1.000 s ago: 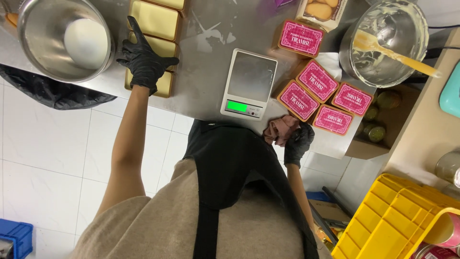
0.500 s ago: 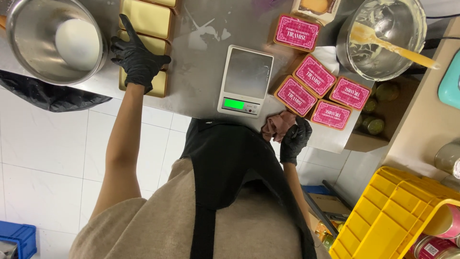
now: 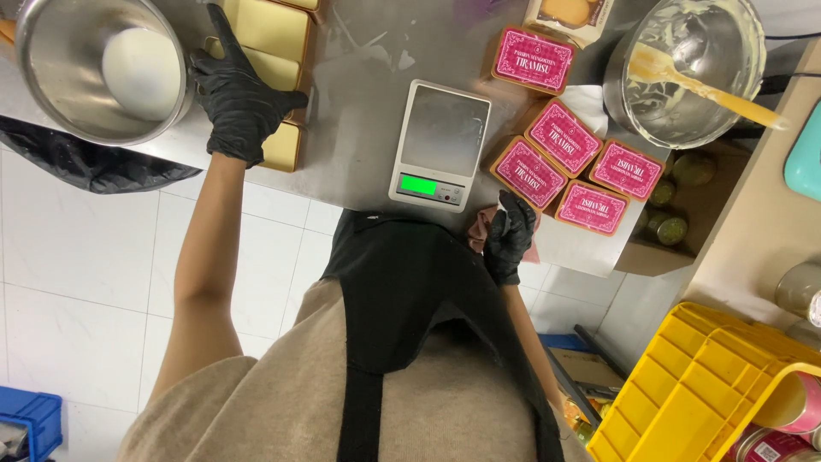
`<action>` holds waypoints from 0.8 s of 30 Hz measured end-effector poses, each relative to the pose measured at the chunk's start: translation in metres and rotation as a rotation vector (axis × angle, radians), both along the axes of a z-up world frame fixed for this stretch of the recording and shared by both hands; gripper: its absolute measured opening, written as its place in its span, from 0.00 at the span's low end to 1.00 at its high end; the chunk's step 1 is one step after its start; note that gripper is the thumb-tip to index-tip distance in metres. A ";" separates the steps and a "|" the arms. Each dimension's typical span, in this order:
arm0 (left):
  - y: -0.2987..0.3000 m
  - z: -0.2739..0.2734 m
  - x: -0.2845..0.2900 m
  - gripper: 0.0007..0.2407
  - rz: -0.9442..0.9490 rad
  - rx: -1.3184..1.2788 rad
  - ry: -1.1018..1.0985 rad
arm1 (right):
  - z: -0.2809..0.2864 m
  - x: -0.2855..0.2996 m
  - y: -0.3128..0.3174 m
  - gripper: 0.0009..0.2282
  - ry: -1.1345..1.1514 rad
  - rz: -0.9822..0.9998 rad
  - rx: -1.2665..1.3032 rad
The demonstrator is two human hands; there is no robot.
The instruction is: The person weighs several plastic containers by placing them one at a time on a digital scale, wipes the containers and the workstation with a cloth, and organizes the containers on the metal counter.
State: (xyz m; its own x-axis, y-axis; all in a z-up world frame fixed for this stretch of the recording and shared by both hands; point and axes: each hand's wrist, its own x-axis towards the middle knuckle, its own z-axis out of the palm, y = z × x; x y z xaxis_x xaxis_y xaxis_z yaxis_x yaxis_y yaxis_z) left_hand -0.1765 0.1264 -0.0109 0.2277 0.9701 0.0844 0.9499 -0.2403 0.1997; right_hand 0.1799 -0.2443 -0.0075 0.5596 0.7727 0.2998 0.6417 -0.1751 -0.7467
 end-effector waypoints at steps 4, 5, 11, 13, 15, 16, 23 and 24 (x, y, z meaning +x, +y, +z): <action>-0.035 0.086 0.039 0.69 0.017 -0.285 -0.177 | -0.019 0.000 0.027 0.14 0.514 0.076 0.124; -0.044 0.096 0.052 0.69 0.012 -0.285 -0.175 | -0.014 -0.005 0.043 0.14 0.515 0.071 0.126; -0.095 0.131 0.131 0.69 -0.149 -0.275 -0.143 | -0.046 -0.035 0.131 0.20 1.691 0.252 0.377; -0.110 0.142 0.161 0.68 -0.183 -0.395 -0.257 | 0.023 -0.057 0.153 0.22 0.728 0.344 0.065; -0.115 0.140 0.183 0.67 -0.171 -0.411 -0.241 | 0.011 -0.053 0.162 0.22 1.502 0.384 0.244; -0.117 0.139 0.193 0.66 -0.151 -0.430 -0.223 | 0.005 -0.051 0.166 0.23 2.280 0.400 0.431; -0.123 0.146 0.226 0.67 -0.193 -0.464 -0.106 | -0.007 -0.036 0.154 0.32 2.436 0.457 0.323; -0.126 0.149 0.225 0.66 -0.236 -0.421 -0.132 | -0.002 -0.031 0.153 0.29 2.369 0.464 0.413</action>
State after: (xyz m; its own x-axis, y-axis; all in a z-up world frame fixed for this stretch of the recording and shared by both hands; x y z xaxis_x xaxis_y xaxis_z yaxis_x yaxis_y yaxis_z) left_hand 0.0489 0.0008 0.1379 0.4593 0.8493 -0.2604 0.8393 -0.3189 0.4403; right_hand 0.1487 -0.0917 -0.0094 -0.0708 0.9789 -0.1916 -0.9944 -0.0540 0.0913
